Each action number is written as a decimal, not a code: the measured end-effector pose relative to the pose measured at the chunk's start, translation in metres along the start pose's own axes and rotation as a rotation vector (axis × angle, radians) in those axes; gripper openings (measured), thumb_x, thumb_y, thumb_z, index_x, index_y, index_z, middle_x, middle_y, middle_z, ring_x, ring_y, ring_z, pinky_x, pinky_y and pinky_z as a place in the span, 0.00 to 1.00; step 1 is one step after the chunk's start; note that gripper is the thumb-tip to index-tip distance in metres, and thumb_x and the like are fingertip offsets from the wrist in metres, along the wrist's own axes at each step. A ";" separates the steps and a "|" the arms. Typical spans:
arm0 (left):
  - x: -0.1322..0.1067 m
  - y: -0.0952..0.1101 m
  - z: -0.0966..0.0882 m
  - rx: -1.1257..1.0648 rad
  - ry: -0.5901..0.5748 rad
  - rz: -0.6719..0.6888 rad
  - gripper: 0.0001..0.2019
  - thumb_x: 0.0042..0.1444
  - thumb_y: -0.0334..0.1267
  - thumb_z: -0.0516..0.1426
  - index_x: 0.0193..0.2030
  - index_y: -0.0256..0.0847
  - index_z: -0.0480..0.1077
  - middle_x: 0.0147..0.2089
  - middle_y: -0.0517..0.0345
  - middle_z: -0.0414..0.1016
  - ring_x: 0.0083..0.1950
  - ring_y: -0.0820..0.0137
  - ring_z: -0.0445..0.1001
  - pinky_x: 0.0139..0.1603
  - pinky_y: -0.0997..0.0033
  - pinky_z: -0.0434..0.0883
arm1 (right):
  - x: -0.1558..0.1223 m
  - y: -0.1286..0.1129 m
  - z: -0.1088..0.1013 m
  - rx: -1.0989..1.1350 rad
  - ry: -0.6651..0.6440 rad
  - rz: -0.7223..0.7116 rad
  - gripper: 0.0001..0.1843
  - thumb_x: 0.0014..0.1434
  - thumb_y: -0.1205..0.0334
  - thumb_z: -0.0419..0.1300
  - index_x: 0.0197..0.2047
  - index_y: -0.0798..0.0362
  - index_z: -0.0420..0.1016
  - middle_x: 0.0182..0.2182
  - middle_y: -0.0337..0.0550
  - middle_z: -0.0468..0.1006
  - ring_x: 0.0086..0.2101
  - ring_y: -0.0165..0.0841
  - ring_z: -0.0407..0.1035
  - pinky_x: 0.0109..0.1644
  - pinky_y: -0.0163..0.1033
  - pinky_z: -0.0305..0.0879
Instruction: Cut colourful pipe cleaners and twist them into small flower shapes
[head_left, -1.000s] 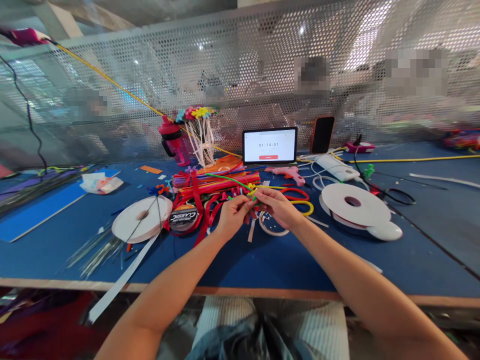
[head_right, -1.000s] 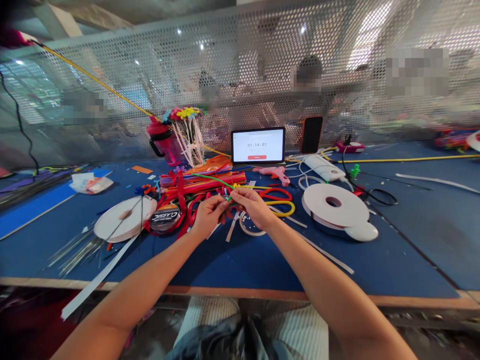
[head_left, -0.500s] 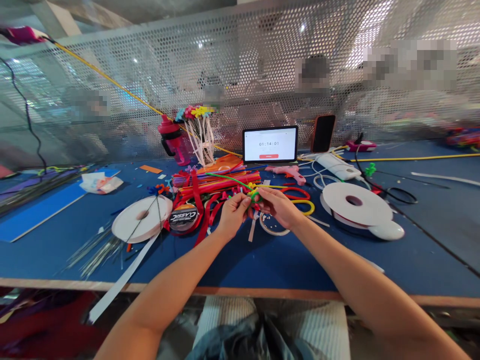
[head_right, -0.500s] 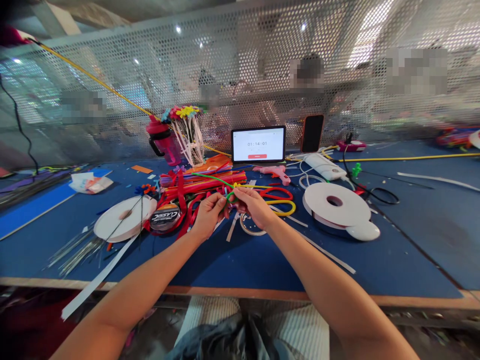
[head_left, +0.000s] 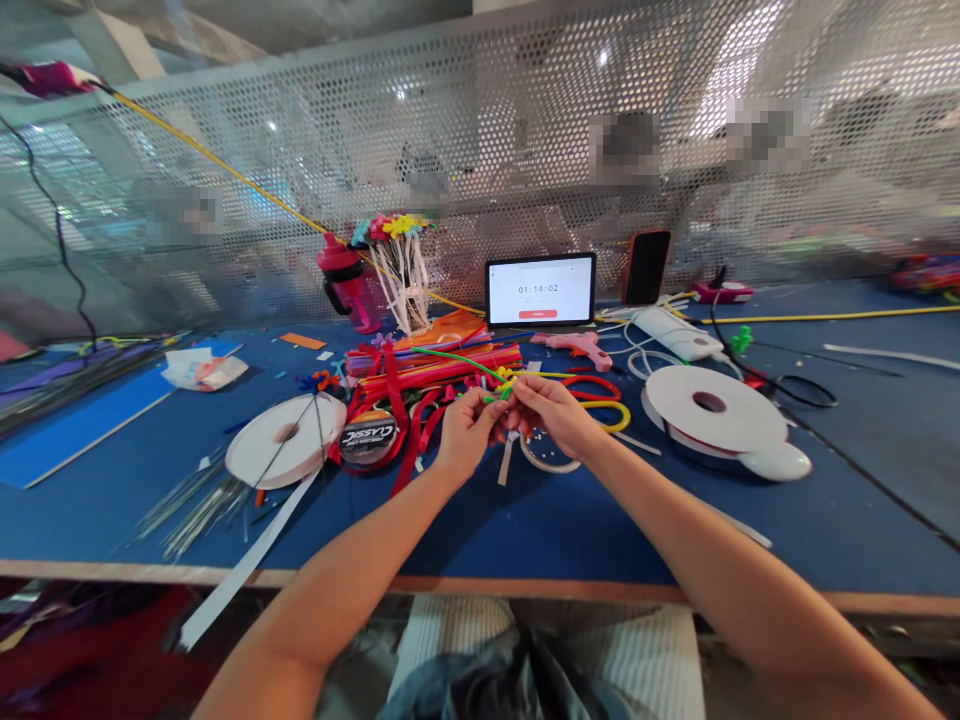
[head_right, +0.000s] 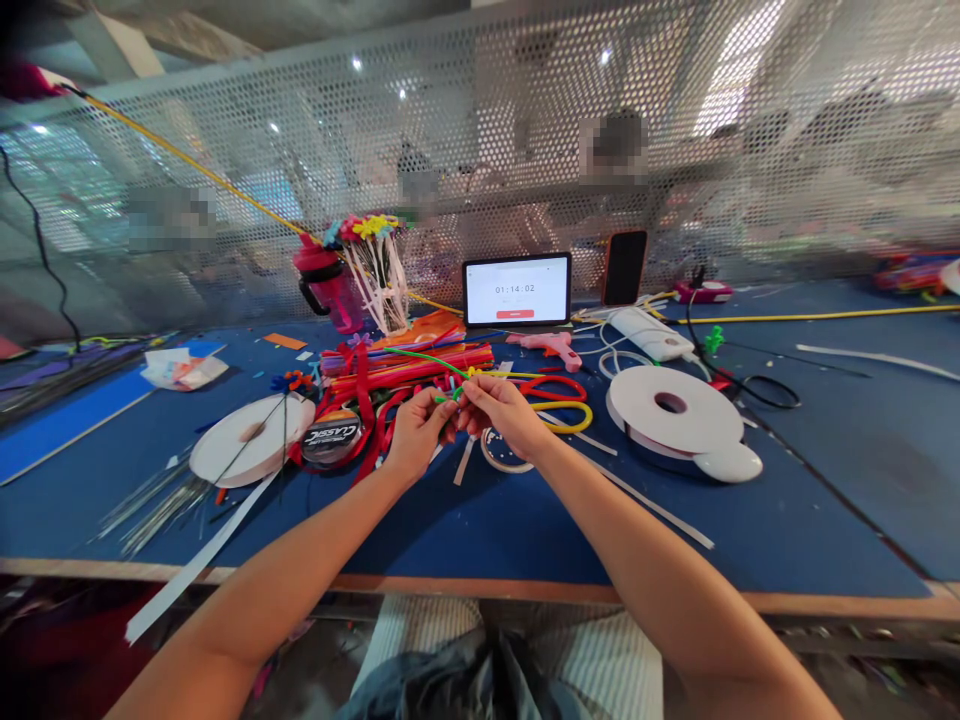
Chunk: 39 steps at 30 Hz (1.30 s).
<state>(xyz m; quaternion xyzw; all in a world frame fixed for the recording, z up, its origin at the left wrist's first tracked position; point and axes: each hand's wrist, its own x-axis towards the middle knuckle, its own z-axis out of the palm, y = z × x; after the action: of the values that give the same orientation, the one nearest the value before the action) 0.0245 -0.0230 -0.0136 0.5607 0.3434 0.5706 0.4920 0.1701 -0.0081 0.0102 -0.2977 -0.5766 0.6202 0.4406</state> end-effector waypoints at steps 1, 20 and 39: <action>0.000 0.000 0.000 0.006 -0.008 0.006 0.12 0.52 0.44 0.58 0.28 0.37 0.63 0.21 0.63 0.70 0.17 0.80 0.64 0.16 0.81 0.58 | 0.000 -0.001 -0.001 -0.007 -0.002 0.009 0.19 0.56 0.46 0.56 0.29 0.55 0.66 0.18 0.36 0.71 0.17 0.23 0.62 0.20 0.28 0.56; -0.003 0.003 0.001 -0.056 -0.108 -0.081 0.14 0.51 0.47 0.59 0.26 0.37 0.65 0.20 0.61 0.71 0.16 0.80 0.63 0.17 0.80 0.58 | -0.002 0.003 0.006 0.067 -0.061 -0.100 0.18 0.54 0.47 0.58 0.27 0.52 0.61 0.22 0.34 0.67 0.20 0.27 0.66 0.25 0.36 0.63; -0.002 0.002 0.003 -0.097 -0.038 -0.127 0.13 0.50 0.45 0.60 0.29 0.35 0.70 0.21 0.60 0.72 0.18 0.78 0.66 0.18 0.79 0.60 | 0.000 0.018 0.004 -0.179 0.217 -0.203 0.18 0.54 0.44 0.56 0.27 0.51 0.64 0.21 0.37 0.65 0.23 0.29 0.61 0.26 0.35 0.60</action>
<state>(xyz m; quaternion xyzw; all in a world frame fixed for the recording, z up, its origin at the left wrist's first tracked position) 0.0272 -0.0264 -0.0116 0.5240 0.3408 0.5438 0.5600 0.1627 -0.0091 -0.0070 -0.3415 -0.6057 0.4829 0.5323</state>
